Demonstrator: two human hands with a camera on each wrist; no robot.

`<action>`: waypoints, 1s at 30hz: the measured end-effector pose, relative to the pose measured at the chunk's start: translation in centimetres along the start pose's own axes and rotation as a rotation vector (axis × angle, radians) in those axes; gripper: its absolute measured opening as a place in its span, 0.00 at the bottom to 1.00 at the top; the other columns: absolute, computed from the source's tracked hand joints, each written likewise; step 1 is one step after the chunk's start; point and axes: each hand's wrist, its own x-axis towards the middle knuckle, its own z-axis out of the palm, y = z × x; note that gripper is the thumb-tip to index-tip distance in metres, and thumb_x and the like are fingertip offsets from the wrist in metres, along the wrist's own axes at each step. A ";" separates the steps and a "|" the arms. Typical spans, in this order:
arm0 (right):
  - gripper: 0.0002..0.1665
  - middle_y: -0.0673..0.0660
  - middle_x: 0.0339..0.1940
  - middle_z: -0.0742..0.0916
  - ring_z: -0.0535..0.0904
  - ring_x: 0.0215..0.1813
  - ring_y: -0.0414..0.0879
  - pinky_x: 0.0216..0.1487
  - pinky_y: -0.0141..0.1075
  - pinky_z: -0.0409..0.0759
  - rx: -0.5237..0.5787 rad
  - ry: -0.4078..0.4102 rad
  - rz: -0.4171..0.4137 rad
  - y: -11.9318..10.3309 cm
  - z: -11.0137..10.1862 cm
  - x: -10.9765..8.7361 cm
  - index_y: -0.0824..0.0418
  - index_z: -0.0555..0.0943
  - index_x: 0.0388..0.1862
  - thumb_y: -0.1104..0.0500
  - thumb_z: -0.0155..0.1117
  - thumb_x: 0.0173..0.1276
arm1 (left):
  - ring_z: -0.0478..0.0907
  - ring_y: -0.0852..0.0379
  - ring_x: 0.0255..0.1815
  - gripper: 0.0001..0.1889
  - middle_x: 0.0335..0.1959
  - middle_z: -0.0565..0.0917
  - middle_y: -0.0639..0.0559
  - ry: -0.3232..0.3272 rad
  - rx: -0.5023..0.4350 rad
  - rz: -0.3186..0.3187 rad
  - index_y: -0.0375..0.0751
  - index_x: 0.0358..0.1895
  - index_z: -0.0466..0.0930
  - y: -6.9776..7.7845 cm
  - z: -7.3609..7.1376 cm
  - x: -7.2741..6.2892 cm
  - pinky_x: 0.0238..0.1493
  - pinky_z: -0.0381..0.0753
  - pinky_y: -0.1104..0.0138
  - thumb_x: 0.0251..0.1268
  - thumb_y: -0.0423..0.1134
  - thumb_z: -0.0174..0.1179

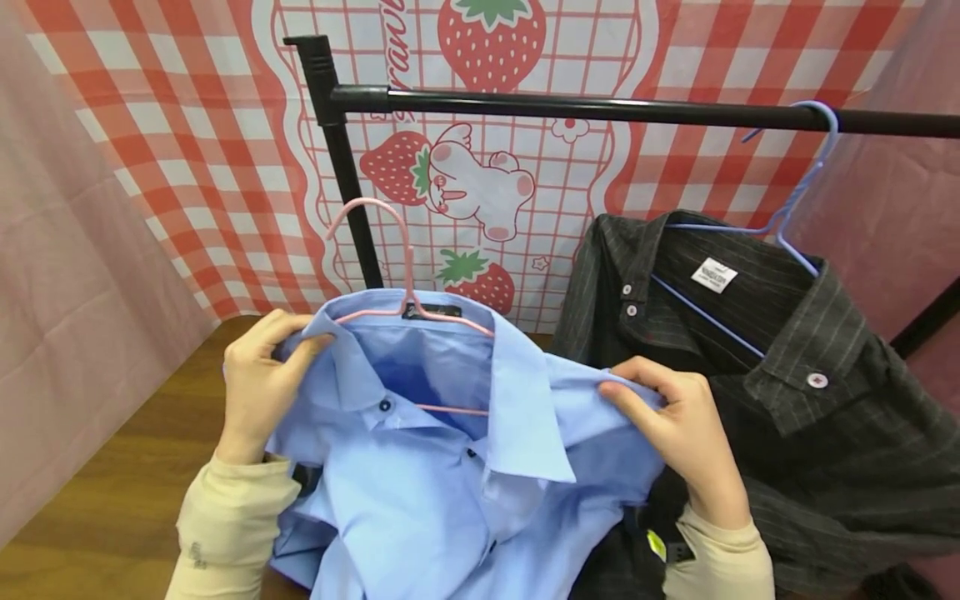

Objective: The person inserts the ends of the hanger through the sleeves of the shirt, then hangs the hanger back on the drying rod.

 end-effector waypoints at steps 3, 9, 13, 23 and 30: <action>0.08 0.31 0.25 0.81 0.70 0.23 0.28 0.24 0.22 0.64 0.003 0.068 -0.018 0.0 0.2 0.1 0.64 0.82 0.25 0.74 0.68 0.48 | 0.65 0.65 0.20 0.06 0.20 0.75 0.53 -0.011 0.030 0.017 0.39 0.30 0.83 -0.1 0.0 0.0 0.24 0.63 0.75 0.47 0.34 0.68; 0.03 0.35 0.26 0.83 0.70 0.21 0.27 0.24 0.18 0.64 0.072 0.287 -0.072 -0.1 -0.2 0.1 0.70 0.82 0.21 0.73 0.70 0.47 | 0.69 0.62 0.22 0.09 0.21 0.76 0.52 -0.034 0.074 0.002 0.38 0.25 0.78 -0.2 -0.2 0.0 0.27 0.64 0.74 0.43 0.36 0.70; 0.05 0.35 0.26 0.84 0.71 0.21 0.27 0.24 0.18 0.64 0.085 0.353 -0.065 -0.1 -0.9 0.0 0.75 0.81 0.22 0.72 0.69 0.48 | 0.69 0.60 0.23 0.12 0.21 0.76 0.51 -0.054 0.098 -0.038 0.38 0.23 0.76 -0.5 -0.6 0.1 0.28 0.64 0.74 0.41 0.37 0.72; 0.03 0.44 0.20 0.85 0.73 0.19 0.32 0.23 0.20 0.67 0.266 0.570 0.004 0.0 -2.7 -0.4 0.77 0.81 0.22 0.76 0.68 0.45 | 0.69 0.62 0.30 0.13 0.30 0.76 0.51 -0.047 -0.263 -0.310 0.33 0.36 0.75 -1.6 -3.2 0.5 0.31 0.68 0.76 0.45 0.26 0.67; 0.04 0.53 0.18 0.85 0.74 0.17 0.36 0.22 0.21 0.69 0.503 0.682 -0.023 0.1 -3.9 -0.4 0.82 0.80 0.22 0.80 0.66 0.44 | 0.75 0.61 0.39 0.22 0.42 0.78 0.50 -0.149 -0.889 -0.442 0.35 0.60 0.65 -1.6 -3.3 0.3 0.37 0.76 0.72 0.61 0.27 0.54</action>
